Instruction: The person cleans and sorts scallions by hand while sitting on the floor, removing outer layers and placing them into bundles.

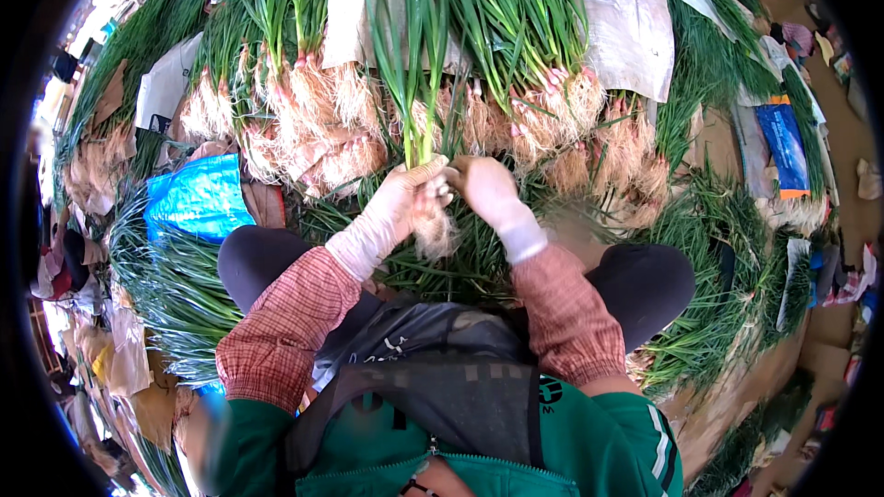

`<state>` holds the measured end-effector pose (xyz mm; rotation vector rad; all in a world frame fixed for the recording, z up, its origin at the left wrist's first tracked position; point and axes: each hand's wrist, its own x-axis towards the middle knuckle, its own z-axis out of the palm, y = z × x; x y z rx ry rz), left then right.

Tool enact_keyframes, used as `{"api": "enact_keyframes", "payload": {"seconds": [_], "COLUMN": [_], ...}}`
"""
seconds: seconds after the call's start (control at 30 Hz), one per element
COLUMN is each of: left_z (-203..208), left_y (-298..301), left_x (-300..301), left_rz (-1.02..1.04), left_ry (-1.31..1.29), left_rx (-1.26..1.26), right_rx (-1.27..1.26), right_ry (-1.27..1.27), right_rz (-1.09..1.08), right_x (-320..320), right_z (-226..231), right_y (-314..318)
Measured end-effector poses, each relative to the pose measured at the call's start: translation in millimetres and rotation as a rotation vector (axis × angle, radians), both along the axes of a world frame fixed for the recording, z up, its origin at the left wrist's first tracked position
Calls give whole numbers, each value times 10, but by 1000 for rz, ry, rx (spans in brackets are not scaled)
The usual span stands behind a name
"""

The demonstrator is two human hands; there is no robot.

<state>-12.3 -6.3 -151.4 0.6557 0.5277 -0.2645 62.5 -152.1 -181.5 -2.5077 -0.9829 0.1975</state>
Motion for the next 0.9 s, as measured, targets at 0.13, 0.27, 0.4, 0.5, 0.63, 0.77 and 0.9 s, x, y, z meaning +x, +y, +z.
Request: {"api": "enact_keyframes", "payload": {"seconds": [0.13, 0.27, 0.4, 0.5, 0.63, 0.77, 0.9], "left_z": [39, -94, -157, -15, -36, -87, 7], "left_y": [-37, -79, -104, -88, -137, -111, -149], "left_x": [135, 302, 261, 223, 138, 105, 155], "left_rz": [-93, -26, -60, -58, 80, 170, 220], "left_ry": [23, -11, 68, 55, 49, -36, 7], "left_rx": [9, 97, 257, 309, 208, 240, 328], "right_rx": [-202, -130, 195, 464, 795, 996, 1503], "right_ry": [36, 191, 787, 828, 723, 1094, 986], "right_rz": [-670, -427, -232, -443, -369, -623, -1073], "right_x": [292, 229, -174, 112, 154, 21, 310], "right_z": [467, 292, 512, -14, -16, 41, -301], "right_y": [-316, -233, -181, -261, 217, 366, 248]}}
